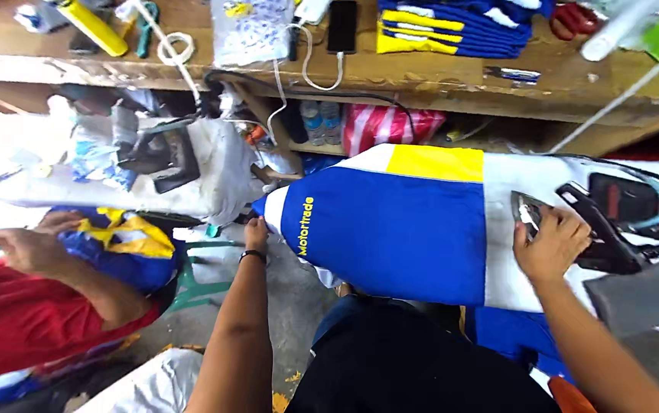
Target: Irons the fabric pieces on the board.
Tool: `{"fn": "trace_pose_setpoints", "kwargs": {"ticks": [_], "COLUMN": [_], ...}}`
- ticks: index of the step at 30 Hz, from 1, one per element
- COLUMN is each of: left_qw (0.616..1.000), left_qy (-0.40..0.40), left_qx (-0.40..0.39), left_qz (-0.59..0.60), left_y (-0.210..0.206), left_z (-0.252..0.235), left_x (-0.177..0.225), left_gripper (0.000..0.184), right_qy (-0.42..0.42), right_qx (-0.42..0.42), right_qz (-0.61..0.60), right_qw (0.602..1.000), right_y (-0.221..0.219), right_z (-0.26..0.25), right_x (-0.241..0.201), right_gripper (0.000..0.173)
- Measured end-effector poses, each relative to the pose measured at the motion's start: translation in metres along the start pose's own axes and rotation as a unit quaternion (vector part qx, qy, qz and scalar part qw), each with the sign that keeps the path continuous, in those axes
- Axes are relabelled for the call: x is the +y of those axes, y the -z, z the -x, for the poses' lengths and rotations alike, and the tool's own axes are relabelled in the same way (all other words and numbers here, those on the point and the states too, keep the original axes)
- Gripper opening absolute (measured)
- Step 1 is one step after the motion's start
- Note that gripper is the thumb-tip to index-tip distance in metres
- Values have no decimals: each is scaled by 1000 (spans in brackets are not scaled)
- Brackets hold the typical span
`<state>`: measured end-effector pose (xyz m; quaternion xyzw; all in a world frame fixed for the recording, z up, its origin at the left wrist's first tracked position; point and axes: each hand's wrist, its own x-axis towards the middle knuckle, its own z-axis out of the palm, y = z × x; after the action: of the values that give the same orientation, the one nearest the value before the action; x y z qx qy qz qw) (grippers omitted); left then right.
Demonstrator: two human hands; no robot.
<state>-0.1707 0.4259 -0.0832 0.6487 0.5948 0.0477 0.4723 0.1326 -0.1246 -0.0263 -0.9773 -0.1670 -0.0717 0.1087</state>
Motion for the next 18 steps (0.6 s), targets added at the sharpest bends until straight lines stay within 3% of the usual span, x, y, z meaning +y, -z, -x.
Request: {"fn": "trace_pose_setpoints", "kwargs": {"ticks": [3,8,12,18], "left_qw": [998,994,987,980], "left_qy": [-21,-17,-8,-80], "left_qx": [-47,-106,-160,-183], "left_qz": [-23,5,-8,-23], "left_y": [12,23,20,32], "left_z": [-11,-8,-9,-8], "left_x": [-6,-7,-2,-9], "left_gripper": [46,48,53,42], "right_qy": [-152,-276,-260,-227], "right_qx": [-111,-37,-32,-106], "right_qz": [-42,-75,-74,-205], "right_qw": [981,958,962,946], "right_y": [-41,-62,-55,-24], "right_z": [68,94,87,99], "right_x": [-33,-64,-60,-42], "right_gripper": [67,44,29,29]}}
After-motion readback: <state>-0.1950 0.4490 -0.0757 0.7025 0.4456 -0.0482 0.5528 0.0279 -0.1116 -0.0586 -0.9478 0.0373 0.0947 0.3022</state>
